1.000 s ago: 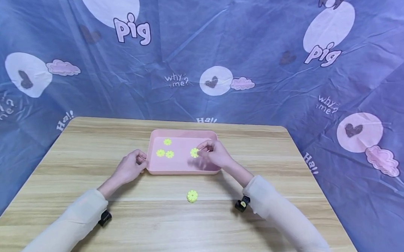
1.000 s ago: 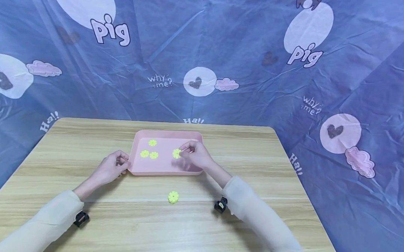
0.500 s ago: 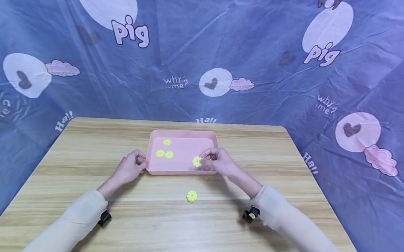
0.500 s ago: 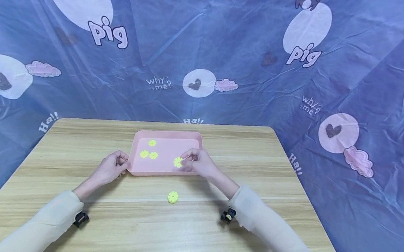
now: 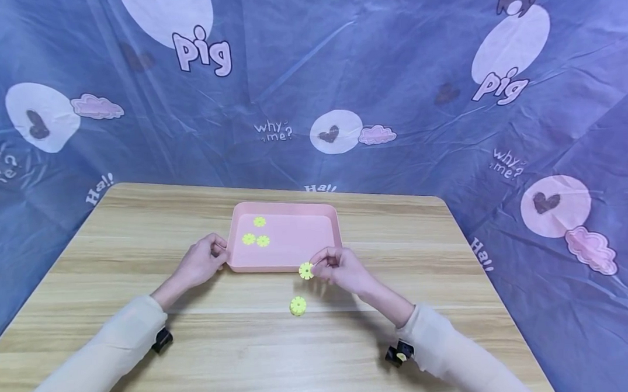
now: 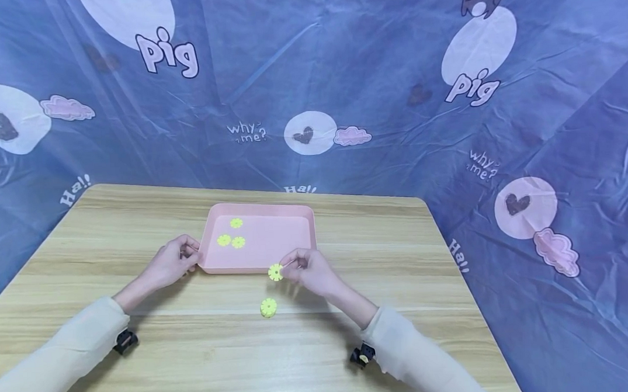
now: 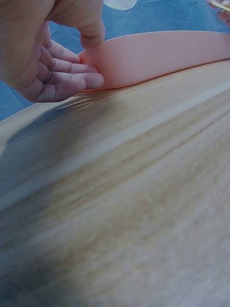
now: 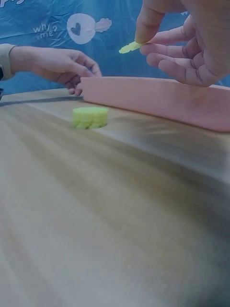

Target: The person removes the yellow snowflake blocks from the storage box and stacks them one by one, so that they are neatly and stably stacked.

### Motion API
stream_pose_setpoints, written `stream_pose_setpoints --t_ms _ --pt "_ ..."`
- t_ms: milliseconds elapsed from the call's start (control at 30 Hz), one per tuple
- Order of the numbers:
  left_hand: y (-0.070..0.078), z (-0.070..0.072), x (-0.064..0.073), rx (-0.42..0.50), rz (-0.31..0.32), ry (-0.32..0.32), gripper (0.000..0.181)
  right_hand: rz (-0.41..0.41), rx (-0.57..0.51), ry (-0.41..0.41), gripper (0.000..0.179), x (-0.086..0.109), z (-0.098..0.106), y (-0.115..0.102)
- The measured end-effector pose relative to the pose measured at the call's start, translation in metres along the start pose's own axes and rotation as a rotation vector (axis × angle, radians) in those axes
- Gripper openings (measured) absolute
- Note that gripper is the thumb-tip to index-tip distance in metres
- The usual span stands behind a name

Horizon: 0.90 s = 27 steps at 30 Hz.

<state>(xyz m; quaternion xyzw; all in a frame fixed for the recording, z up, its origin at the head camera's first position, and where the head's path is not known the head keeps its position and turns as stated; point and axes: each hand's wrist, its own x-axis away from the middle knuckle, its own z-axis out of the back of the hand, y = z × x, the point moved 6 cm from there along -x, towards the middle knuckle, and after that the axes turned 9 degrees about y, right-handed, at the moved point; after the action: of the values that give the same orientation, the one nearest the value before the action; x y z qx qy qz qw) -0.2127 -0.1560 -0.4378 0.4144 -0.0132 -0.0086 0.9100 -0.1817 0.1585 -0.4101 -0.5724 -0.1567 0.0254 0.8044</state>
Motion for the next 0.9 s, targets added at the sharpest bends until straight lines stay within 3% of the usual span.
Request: stream_pose_setpoints --t_ms 267,900 --pt "0.001 -0.002 0.001 -0.002 0.003 0.006 0.023 -0.028 -0.027 -0.06 0.026 0.009 -0.01 0.017" --pt "0.003 -0.004 0.007 -0.029 0.006 0.01 0.022 0.008 -0.004 -0.114 0.023 0.02 -0.027 0.039"
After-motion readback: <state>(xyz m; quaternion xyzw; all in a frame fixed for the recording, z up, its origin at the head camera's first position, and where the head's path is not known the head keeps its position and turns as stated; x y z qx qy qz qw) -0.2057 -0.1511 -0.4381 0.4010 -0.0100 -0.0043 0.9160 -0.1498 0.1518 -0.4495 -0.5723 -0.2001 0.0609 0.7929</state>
